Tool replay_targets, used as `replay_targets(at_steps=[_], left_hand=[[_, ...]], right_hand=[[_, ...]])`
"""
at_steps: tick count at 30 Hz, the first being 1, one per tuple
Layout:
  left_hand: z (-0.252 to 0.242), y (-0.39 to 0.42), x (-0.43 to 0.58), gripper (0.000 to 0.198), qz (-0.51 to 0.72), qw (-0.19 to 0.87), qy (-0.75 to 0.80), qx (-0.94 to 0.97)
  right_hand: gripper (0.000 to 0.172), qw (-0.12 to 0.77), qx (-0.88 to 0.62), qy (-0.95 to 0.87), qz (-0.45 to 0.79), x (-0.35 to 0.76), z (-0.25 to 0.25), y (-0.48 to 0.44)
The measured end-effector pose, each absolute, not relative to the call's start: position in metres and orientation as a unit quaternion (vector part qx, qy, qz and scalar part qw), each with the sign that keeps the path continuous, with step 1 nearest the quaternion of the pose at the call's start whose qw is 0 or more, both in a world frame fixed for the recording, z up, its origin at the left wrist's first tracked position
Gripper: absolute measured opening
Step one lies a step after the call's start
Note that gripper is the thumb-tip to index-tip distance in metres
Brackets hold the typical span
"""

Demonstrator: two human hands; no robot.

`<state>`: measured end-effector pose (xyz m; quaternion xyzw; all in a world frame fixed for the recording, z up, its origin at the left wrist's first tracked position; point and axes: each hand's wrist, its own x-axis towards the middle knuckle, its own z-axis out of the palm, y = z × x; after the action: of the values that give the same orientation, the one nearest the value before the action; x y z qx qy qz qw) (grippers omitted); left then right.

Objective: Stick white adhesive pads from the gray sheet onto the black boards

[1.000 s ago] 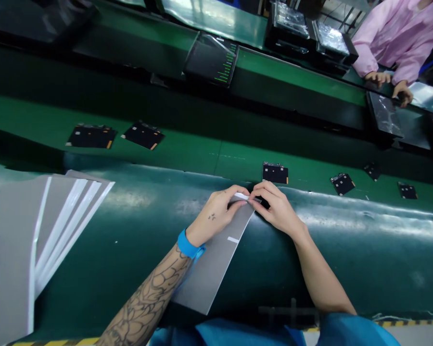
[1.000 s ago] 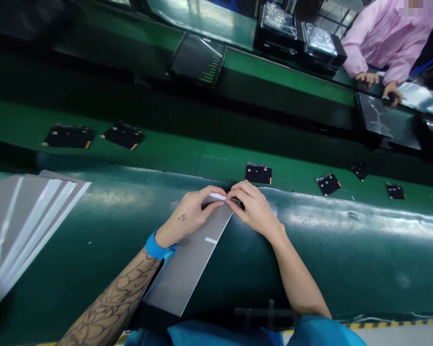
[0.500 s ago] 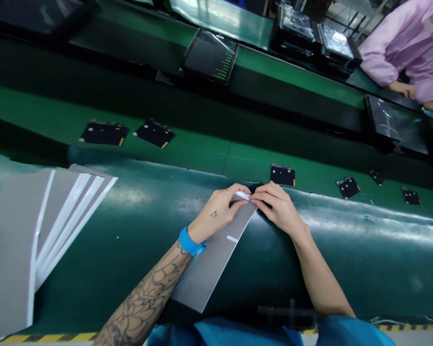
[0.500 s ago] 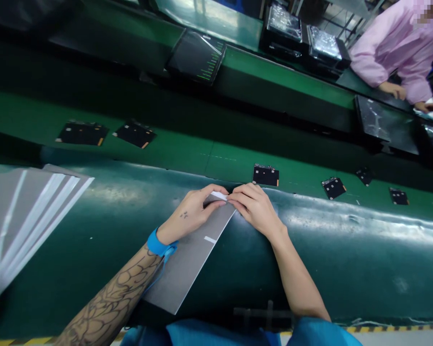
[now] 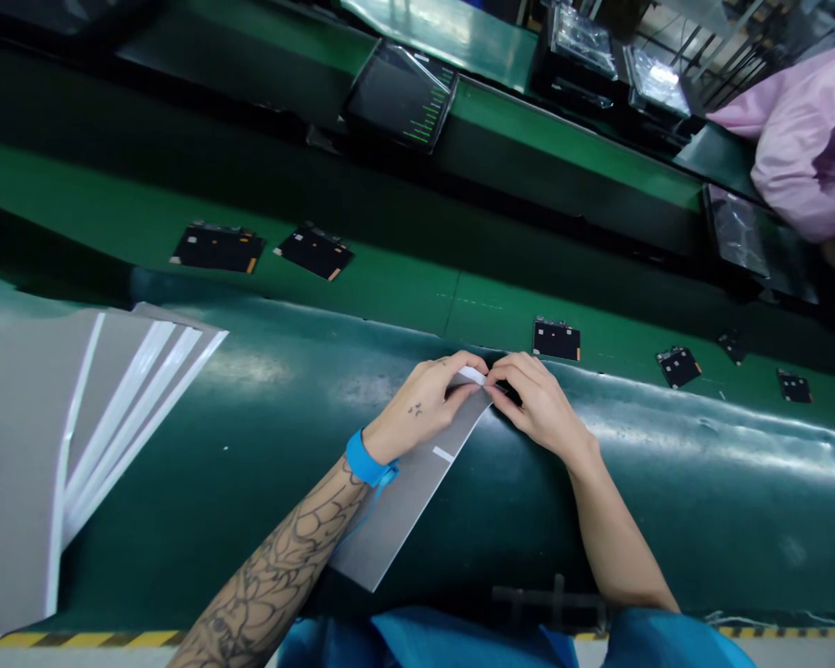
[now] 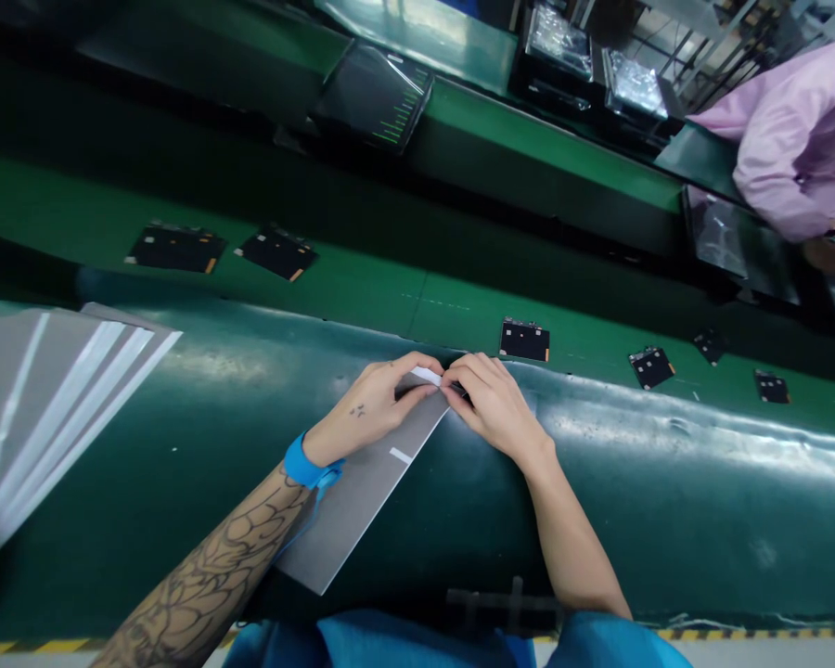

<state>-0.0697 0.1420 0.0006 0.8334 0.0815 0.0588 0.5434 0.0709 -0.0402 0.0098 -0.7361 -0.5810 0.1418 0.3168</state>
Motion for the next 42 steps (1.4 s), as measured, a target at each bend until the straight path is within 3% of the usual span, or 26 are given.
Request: replay_targets(at_steps=[4, 8, 13, 19, 28, 42], left_hand=[[0.003, 0.144, -0.071, 0.023, 0.046, 0.538, 0.085, 0.837], [0.004, 0.145, -0.071, 0.022, 0.028, 0.531, 0.081, 0.843], [0.003, 0.145, -0.071, 0.017, 0.016, 0.507, 0.065, 0.859], [-0.005, 0.145, -0.072, 0.020, 0.016, 0.515, 0.041, 0.856], [-0.014, 0.148, -0.071, 0.019, -0.002, 0.510, 0.066, 0.858], [-0.014, 0.147, -0.073, 0.020, -0.014, 0.490, 0.067, 0.869]], right_hand=[[0.007, 0.337, -0.730, -0.573, 0.159, 0.069, 0.010, -0.040], [0.005, 0.412, -0.717, -0.532, 0.181, 0.073, 0.009, -0.042], [0.014, 0.470, -0.738, -0.447, 0.187, 0.132, 0.000, -0.061], [0.029, 0.352, -0.802, -0.422, 0.234, 0.229, 0.002, -0.096], [0.029, 0.213, -0.772, -0.521, 0.296, 0.263, 0.010, -0.097], [0.027, 0.153, -0.770, -0.542, 0.300, 0.276, 0.010, -0.102]])
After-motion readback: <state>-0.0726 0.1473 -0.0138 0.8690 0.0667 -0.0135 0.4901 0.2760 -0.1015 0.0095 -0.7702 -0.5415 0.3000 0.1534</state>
